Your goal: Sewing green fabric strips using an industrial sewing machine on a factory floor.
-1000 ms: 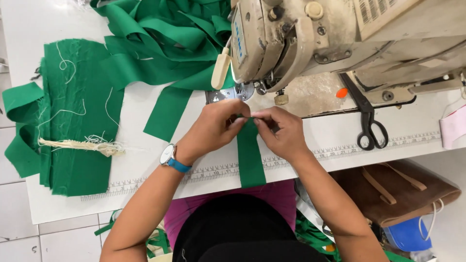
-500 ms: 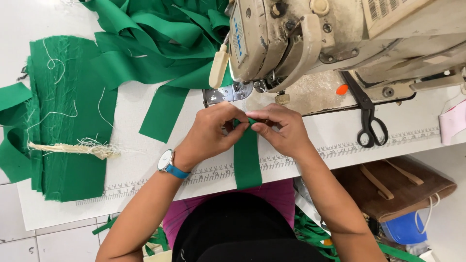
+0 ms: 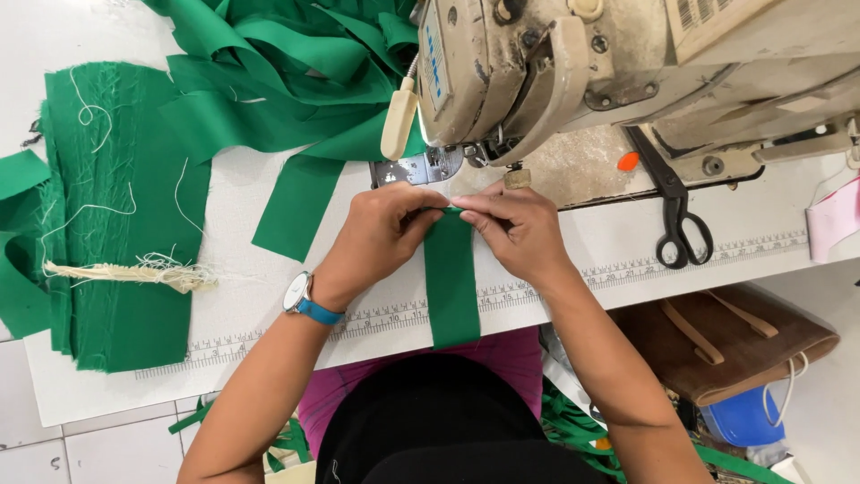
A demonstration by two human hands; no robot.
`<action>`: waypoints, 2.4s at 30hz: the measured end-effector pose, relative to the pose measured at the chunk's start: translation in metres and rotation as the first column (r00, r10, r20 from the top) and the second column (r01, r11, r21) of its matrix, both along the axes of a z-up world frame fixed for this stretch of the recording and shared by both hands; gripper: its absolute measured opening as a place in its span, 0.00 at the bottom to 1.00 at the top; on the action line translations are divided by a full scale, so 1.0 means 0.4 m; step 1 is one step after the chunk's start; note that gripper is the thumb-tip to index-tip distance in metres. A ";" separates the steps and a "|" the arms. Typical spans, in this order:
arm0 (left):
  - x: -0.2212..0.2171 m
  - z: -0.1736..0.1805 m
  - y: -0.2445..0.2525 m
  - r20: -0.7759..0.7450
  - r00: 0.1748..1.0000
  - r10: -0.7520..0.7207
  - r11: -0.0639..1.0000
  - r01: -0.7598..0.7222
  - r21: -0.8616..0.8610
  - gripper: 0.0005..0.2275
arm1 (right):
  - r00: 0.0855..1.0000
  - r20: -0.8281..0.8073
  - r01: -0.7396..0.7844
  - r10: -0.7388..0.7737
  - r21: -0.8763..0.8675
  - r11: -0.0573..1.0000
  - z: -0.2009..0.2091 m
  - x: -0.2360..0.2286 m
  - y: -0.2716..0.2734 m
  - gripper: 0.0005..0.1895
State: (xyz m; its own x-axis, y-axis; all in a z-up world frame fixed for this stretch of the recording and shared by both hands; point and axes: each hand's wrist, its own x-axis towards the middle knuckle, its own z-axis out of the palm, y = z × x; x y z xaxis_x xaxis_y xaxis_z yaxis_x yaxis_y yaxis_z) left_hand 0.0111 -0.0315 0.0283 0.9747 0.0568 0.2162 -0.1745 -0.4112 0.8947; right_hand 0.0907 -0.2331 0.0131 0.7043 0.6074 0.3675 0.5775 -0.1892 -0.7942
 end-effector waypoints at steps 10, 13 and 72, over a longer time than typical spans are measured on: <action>0.003 -0.070 0.001 0.088 0.996 0.028 0.966 -0.050 0.253 0.06 | 0.999 0.014 0.046 -0.045 -0.057 0.997 -0.002 0.004 0.008 0.08; 0.006 -0.085 0.002 0.146 0.989 0.019 0.935 -0.070 0.349 0.06 | 0.998 0.048 0.034 -0.031 -0.067 0.997 -0.018 0.008 0.002 0.10; 0.040 -0.116 0.170 0.289 0.879 -0.379 0.370 -0.142 0.918 0.18 | 0.672 0.669 -0.238 0.319 -0.212 0.948 0.003 0.077 0.050 0.06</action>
